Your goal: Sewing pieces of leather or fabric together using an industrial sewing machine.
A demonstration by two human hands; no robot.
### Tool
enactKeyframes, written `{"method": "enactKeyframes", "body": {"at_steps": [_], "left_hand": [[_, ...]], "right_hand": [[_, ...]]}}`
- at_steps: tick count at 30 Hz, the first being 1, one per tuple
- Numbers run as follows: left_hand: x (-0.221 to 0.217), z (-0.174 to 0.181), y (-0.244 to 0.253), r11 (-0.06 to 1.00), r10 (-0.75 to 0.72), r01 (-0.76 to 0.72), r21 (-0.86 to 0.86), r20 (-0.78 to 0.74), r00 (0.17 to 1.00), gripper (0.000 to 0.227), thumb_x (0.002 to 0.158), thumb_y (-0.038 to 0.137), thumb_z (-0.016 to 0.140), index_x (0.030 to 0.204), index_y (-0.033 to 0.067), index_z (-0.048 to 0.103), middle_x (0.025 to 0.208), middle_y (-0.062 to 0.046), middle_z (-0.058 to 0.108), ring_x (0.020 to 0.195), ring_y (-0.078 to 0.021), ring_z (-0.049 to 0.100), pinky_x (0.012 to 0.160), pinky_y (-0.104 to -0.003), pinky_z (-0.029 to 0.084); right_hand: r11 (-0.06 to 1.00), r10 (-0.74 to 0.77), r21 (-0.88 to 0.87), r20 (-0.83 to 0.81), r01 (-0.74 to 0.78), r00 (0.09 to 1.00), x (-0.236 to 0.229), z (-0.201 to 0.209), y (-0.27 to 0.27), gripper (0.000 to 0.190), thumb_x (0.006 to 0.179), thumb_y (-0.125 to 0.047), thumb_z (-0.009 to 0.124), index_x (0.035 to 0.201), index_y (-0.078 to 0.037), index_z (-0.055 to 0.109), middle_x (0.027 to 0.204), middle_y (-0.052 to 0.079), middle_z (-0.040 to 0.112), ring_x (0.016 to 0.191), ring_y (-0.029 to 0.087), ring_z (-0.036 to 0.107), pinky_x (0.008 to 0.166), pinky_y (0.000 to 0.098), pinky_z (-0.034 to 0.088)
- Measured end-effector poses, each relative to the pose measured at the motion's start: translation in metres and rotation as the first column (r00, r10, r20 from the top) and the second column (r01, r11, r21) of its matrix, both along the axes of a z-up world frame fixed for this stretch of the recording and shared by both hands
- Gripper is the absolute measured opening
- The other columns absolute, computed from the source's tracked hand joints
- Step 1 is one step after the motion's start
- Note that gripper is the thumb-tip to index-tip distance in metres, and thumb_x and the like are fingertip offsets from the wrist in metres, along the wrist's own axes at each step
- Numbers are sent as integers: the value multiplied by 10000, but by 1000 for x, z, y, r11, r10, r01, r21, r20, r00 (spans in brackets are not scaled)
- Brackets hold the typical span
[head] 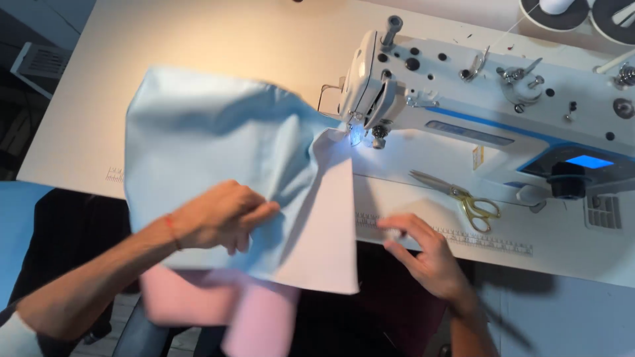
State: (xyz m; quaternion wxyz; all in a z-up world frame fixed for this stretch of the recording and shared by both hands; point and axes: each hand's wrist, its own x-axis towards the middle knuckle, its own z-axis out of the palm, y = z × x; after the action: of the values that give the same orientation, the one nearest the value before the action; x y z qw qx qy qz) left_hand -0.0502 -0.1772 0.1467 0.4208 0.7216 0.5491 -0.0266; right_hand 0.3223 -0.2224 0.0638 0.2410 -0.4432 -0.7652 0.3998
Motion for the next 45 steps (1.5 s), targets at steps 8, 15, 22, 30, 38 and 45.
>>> {"method": "enactKeyframes", "body": {"at_steps": [8,15,22,30,38,45], "left_hand": [[41,31,-5,867,-255,351,354,-288,923,624,1010,562,501,645,88,681,530,-59,661,485,-249,628,507,-413,527],[85,-16,72,33,-142,359,933,-351,925,332,895,419,655,1018,113,690,1095,-59,607,1022,-223,619,700,-348,576],[49,-62,119,276,-200,518,809,-479,855,136,977,209,639,914,99,686,1111,-57,629,902,-226,618,494,-346,495],[64,-49,123,334,-270,530,779,-460,846,140,889,173,628,765,120,668,896,-60,672,878,-240,665,718,-393,559],[82,-65,125,524,-541,758,389,-536,648,753,842,713,639,1151,27,671,1366,-175,566,1332,-286,476,1038,-418,431],[66,-71,141,416,-645,823,387,-512,567,1158,689,776,704,1528,55,363,1626,-143,328,1504,-257,243,1224,-416,133]], "right_hand": [[998,-66,-24,-290,62,955,-47,-39,22,445,988,-130,670,1419,-47,596,1500,134,527,1118,212,554,1009,359,497],[846,-465,-513,-577,144,671,-76,-42,8,603,918,47,717,1481,-64,534,1393,152,620,1034,161,602,835,313,521],[862,-489,-463,-652,207,579,-66,-47,7,533,909,61,699,1416,-4,551,1467,144,577,1386,188,517,1023,270,518],[856,-459,-471,-501,214,733,-112,-28,-8,594,893,75,639,1463,-19,499,1476,143,567,1294,248,597,1021,315,555],[901,-421,-313,-457,302,783,-93,-39,-28,590,891,73,729,1438,-2,521,1504,175,549,1207,261,608,980,343,524],[694,-458,-714,-336,94,823,-85,-126,-58,506,1002,-396,609,1305,8,586,1130,127,673,1003,169,666,811,286,596]]}}
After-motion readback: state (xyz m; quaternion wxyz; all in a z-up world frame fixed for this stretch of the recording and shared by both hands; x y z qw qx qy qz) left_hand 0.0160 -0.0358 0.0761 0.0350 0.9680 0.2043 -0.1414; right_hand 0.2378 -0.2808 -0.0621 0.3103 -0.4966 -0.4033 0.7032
